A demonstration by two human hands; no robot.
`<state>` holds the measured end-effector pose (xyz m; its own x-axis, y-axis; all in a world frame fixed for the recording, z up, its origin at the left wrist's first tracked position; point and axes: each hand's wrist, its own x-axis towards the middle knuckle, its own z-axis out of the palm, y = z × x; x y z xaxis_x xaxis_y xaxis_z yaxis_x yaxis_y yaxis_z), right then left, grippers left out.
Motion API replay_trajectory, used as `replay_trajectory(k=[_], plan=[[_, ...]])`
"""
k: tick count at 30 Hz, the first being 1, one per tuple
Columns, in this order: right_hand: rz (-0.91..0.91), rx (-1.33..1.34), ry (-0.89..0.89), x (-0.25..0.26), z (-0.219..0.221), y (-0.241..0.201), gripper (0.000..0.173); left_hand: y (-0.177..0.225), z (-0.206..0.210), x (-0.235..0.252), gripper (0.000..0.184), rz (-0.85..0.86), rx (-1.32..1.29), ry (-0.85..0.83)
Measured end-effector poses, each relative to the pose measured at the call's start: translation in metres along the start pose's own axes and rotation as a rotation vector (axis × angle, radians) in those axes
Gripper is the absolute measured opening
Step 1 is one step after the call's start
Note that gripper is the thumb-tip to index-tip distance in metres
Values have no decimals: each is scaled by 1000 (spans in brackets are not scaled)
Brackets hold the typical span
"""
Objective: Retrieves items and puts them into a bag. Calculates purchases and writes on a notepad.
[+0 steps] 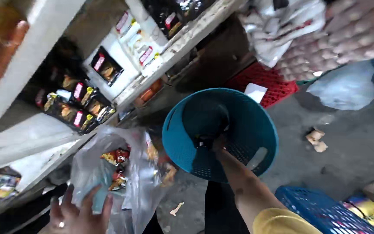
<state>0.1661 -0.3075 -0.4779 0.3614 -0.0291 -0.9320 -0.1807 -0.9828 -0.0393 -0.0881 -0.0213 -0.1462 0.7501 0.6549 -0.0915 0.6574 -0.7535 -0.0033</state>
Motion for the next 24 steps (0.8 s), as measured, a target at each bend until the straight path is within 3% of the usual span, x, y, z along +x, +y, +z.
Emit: replay_trajectory(k=[2,4,6,7,9,11,14,16,18,20,22,23,24], plan=[[-98,-64,9,9,7,-3,54,-46,16,15,50,-123,2,-105],[-194,-4,29,0,-13,-13,42,-81,31,28,44,-236,-55,-287],[-302,174,115,-50,-56,-29,38,-97,37,44,38,-419,-108,-566],[-394,310,182,-90,-76,-34,35,-100,38,49,36,-450,-161,-620],[-719,593,303,-187,-100,-42,30,-96,35,50,41,-404,-255,-567],[-1041,766,278,-289,-100,-54,45,-82,22,42,49,-315,-344,-424],[-1389,589,77,-375,-59,-88,44,-53,-27,43,54,-345,-602,-320],[-1288,351,-193,-382,-31,-109,37,-46,-46,38,46,-477,-815,-286],[-999,198,-175,-363,-13,-111,39,-73,-50,20,62,-268,-693,-282],[-799,162,136,-334,-27,-85,51,-83,-60,14,70,-142,-481,-366],[-639,207,597,-284,-59,-34,63,-81,-59,6,69,-85,-380,-417],[-501,219,756,-253,-77,-3,74,-79,-59,2,68,-65,-362,-420],[-317,245,791,-224,-96,29,85,-75,-59,1,66,-56,-350,-413]])
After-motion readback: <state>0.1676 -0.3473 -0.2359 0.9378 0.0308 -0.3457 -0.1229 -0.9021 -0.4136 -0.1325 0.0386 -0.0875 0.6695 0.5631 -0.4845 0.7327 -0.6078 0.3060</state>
